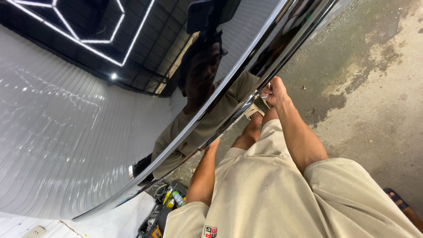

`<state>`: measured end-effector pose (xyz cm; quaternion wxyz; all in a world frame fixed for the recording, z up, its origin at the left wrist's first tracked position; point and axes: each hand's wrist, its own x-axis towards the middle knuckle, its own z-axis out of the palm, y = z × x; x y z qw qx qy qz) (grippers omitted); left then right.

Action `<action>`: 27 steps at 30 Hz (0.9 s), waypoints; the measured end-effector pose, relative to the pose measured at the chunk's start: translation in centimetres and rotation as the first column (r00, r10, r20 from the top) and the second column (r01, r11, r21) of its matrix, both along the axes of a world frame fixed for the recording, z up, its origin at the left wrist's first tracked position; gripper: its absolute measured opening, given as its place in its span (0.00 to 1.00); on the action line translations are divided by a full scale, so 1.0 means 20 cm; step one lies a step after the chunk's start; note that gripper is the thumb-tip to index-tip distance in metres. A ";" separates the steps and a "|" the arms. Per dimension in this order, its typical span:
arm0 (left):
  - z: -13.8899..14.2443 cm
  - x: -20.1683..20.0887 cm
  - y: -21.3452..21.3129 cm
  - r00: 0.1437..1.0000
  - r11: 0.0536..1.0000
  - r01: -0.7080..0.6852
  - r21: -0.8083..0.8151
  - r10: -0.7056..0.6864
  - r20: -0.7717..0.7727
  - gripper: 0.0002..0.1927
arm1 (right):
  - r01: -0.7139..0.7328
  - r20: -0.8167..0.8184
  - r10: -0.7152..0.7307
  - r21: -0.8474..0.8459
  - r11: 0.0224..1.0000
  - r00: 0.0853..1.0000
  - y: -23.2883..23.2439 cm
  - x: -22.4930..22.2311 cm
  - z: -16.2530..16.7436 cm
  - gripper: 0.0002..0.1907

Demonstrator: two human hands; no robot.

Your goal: The person removes a license plate from the front bumper of a black pickup truck using a screwdriver, then wipes the bumper and surrounding areas with a cloth.

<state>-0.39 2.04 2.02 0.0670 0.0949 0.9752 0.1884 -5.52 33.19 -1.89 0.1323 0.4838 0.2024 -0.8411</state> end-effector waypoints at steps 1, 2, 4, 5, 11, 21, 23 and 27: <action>0.00 0.00 0.00 1.000 1.000 0.000 -0.004 0.000 -0.004 0.20 | -0.013 0.004 0.013 0.012 1.000 1.000 0.01 0.00 0.00 0.14; 0.00 0.00 0.00 1.000 1.000 0.000 -0.002 0.000 -0.003 0.20 | -0.026 0.012 0.026 0.023 0.999 1.000 0.01 0.01 -0.01 0.14; 0.00 0.01 0.00 1.000 1.000 -0.005 -0.008 0.005 0.001 0.20 | -0.038 0.043 0.036 0.054 0.998 0.998 0.02 0.01 -0.02 0.14; 0.00 0.01 0.00 1.000 1.000 -0.006 -0.007 0.006 0.001 0.20 | -0.035 0.063 0.030 0.076 0.997 0.998 0.02 0.01 -0.02 0.12; 0.00 0.01 0.00 1.000 1.000 -0.008 -0.009 0.008 -0.001 0.20 | -0.013 0.017 0.014 -0.027 1.000 1.000 0.04 0.01 -0.01 0.15; 0.00 0.02 0.00 1.000 1.000 -0.015 -0.012 0.015 0.007 0.19 | -0.020 0.094 0.019 0.012 1.000 0.995 0.03 0.00 0.02 0.16; 0.00 0.02 0.00 1.000 1.000 -0.016 -0.014 0.016 0.006 0.19 | -0.057 0.127 0.045 0.087 0.995 0.991 0.02 0.00 0.03 0.13; 0.00 0.01 0.00 1.000 1.000 -0.011 -0.010 0.011 0.010 0.19 | -0.034 0.043 0.027 0.156 0.987 0.999 0.02 -0.01 0.05 0.11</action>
